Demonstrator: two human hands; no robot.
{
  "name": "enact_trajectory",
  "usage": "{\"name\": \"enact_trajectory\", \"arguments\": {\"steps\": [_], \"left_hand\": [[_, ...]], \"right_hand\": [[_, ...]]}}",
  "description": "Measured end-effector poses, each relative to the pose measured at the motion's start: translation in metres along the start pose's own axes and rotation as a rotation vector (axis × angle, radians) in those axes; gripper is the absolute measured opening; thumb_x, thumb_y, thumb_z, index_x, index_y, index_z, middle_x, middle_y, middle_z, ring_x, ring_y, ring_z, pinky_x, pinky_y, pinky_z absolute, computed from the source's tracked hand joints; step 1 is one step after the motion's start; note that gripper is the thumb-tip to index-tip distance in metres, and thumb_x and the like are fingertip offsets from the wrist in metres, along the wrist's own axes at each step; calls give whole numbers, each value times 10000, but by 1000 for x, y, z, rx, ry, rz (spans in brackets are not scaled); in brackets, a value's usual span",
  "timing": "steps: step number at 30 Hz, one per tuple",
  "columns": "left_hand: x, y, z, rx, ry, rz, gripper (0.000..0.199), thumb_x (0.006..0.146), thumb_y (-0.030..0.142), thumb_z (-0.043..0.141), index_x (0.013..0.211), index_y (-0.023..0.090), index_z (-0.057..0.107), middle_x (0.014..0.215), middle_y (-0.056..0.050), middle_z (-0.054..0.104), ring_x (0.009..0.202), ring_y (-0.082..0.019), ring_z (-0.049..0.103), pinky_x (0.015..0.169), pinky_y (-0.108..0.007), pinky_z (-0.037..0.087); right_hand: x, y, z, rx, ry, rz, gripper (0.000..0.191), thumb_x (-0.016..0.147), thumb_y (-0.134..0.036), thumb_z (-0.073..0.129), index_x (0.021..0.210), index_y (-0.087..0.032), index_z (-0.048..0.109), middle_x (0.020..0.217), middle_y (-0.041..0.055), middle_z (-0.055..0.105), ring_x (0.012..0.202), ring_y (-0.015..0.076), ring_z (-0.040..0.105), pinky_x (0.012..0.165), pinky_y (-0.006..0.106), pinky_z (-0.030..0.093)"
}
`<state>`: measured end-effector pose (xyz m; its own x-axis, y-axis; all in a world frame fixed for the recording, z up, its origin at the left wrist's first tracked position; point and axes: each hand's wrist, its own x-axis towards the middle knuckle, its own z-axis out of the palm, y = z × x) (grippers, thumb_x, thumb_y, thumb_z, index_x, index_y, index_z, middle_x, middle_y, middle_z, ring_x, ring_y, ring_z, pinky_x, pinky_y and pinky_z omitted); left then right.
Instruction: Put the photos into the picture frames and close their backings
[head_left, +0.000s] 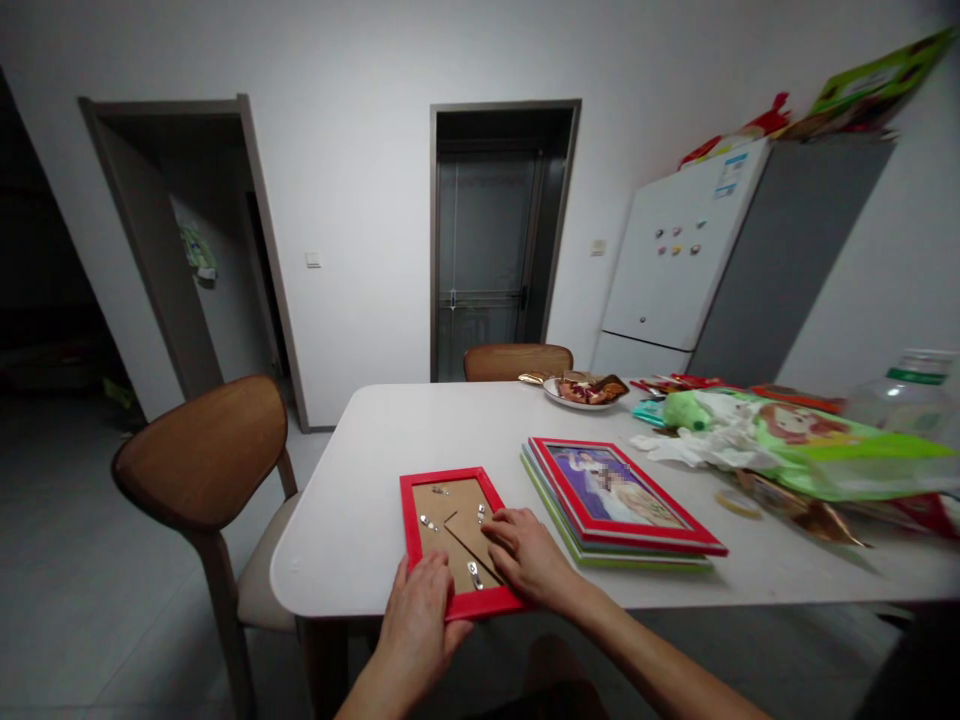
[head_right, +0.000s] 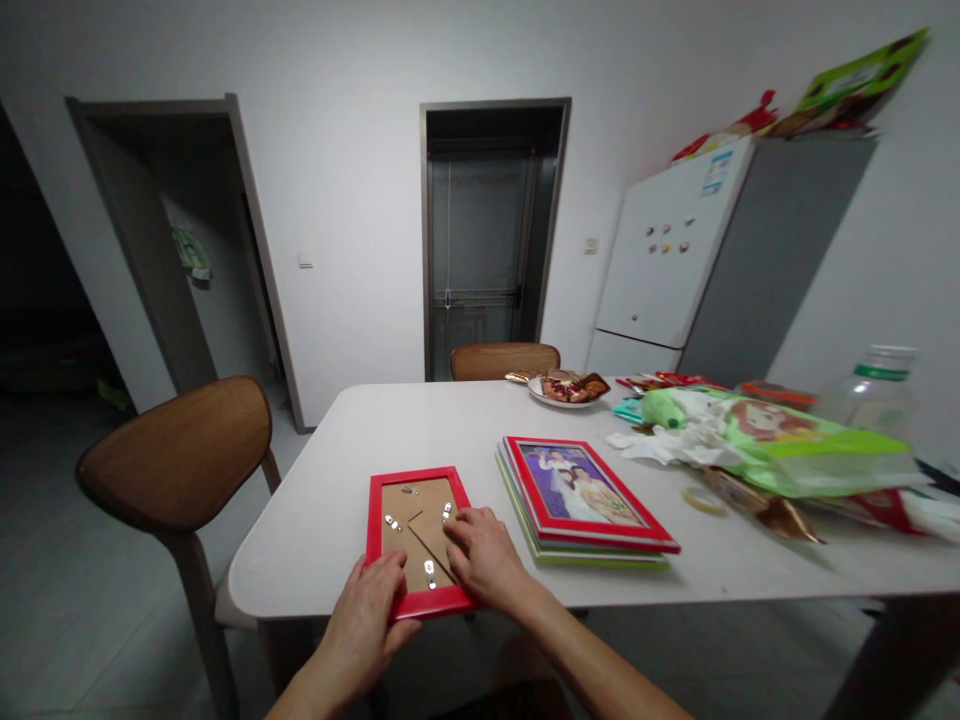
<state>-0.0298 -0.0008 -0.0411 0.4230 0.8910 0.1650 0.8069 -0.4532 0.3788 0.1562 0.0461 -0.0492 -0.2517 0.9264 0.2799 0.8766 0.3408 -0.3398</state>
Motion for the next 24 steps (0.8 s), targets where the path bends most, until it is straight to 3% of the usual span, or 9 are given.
{"name": "enact_trajectory", "arguments": {"steps": [3, 9, 21, 24], "left_hand": [[1, -1, 1, 7, 2, 2, 403, 655, 187, 585, 1041, 112, 499, 1229, -156, 453, 1148, -262, 390, 986, -479, 224], [0, -1, 5, 17, 1, -30, 456, 674, 209, 565, 1107, 105, 468, 1231, -145, 455, 1154, -249, 384, 999, -459, 212], [-4, -4, 8, 36, 29, -17, 512, 672, 226, 573, 1152, 112, 433, 1225, -131, 464, 1142, -242, 400, 1005, -431, 227], [-3, -8, 11, 41, 24, -7, 509, 678, 228, 570, 1154, 117, 430, 1232, -124, 458, 1151, -233, 390, 1008, -424, 226]], "right_hand": [[12, -2, 1, -106, 6, 0, 290, 778, -265, 389, 989, -203, 578, 987, 81, 524, 900, 195, 421, 770, 307, 321], [26, -3, 4, -187, -6, 13, 291, 801, -278, 351, 768, -136, 603, 879, 111, 525, 834, 199, 424, 763, 299, 319], [14, 7, 8, -44, 90, -30, 260, 779, -203, 366, 691, -128, 599, 854, 93, 535, 842, 170, 453, 788, 274, 331], [3, 2, 4, -24, 107, -91, 236, 767, -197, 389, 801, -138, 614, 939, 104, 537, 899, 189, 449, 806, 310, 335]]}}
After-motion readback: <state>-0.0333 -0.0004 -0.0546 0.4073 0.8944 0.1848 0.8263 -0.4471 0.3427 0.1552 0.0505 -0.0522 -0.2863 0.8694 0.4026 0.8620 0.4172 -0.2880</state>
